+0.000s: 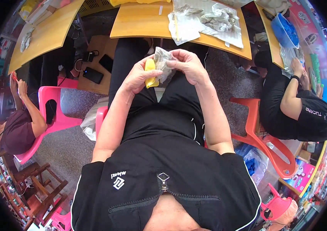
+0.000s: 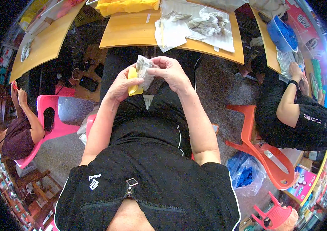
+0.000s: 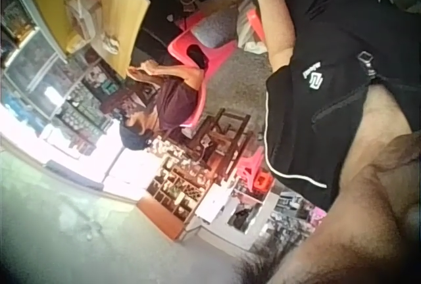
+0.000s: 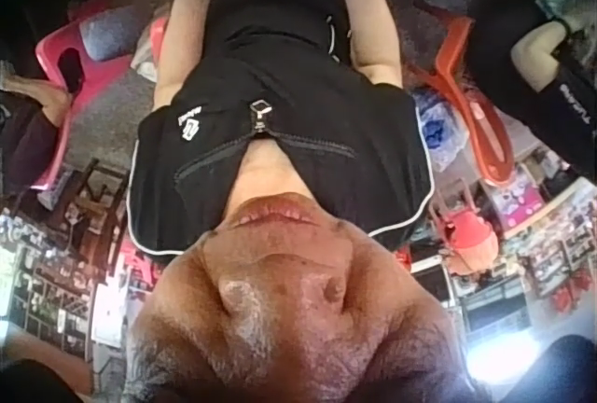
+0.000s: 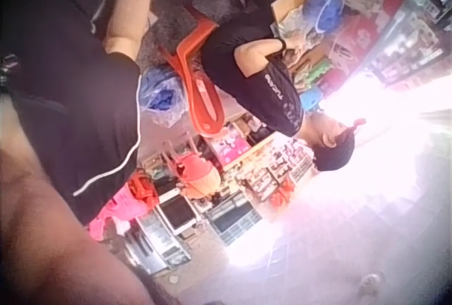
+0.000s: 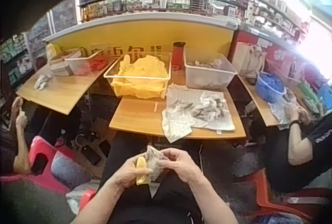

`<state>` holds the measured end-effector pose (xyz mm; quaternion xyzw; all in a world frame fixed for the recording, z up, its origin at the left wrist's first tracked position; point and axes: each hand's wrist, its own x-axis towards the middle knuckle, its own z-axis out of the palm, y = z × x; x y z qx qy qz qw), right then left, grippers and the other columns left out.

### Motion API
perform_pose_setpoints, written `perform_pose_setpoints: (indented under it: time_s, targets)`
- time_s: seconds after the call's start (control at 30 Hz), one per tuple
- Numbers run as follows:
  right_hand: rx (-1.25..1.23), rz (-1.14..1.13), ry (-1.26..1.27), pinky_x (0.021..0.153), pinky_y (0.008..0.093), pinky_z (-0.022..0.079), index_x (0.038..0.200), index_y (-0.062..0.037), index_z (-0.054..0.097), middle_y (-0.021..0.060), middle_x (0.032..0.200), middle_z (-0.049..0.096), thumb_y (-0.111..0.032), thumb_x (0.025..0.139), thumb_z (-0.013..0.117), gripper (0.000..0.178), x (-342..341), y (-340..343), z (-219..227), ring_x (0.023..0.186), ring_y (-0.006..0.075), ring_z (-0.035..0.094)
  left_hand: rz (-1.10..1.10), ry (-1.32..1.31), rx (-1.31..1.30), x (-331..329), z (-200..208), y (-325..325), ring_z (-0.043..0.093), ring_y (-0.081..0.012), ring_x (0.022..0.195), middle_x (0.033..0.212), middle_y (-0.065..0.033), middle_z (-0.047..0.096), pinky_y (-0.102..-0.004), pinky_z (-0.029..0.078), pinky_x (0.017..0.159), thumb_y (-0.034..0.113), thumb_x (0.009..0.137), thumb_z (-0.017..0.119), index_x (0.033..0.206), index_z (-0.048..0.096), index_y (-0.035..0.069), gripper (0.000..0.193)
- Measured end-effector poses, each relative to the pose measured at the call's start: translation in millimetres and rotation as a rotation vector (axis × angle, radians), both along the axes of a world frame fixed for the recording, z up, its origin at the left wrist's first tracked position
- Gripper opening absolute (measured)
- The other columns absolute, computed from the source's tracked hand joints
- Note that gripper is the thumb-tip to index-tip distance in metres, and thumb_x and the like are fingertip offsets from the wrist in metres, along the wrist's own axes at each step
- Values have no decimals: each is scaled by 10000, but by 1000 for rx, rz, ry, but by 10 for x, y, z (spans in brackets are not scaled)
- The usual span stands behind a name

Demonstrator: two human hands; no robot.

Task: The recorder is assembling small yellow leather or fabric parts, using a stick applicator and a rag to apply adhesive or finish.

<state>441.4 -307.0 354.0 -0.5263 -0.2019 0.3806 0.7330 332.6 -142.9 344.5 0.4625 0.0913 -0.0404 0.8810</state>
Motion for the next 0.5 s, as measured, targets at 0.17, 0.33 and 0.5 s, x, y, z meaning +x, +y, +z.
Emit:
perform_pose_setpoints:
  time_s: [0.17, 0.33, 0.5]
  targets:
    - [-139, -88, -80, 558, 160, 398, 950, -78, 634, -55, 763, 602, -179, 852, 647, 141, -80, 50, 57, 626, 2, 502, 6, 41, -1, -13, -11, -60, 585, -118, 957, 1097, -39, 593, -265, 478, 847, 45, 776, 702, 1289, 463, 35, 566]
    - [-260, -112, -122, 498, 186, 410, 948, -32, 630, -18, 758, 613, -243, 876, 617, 224, -107, 88, 60, 614, 35, 527, 23, 72, -44, 5, -60, -78, 586, -117, 974, 1126, -48, 588, -271, 487, 847, 74, 829, 658, 1298, 459, 42, 510]
    - [-223, -131, 155, 566, 182, 471, 1000, -51, 620, -18, 814, 623, -212, 884, 608, 198, -60, 93, -47, 657, 39, 570, 117, 20, -82, 23, -83, -46, 587, -115, 977, 1146, -55, 583, -262, 495, 837, 62, 839, 642, 1312, 443, 38, 515]
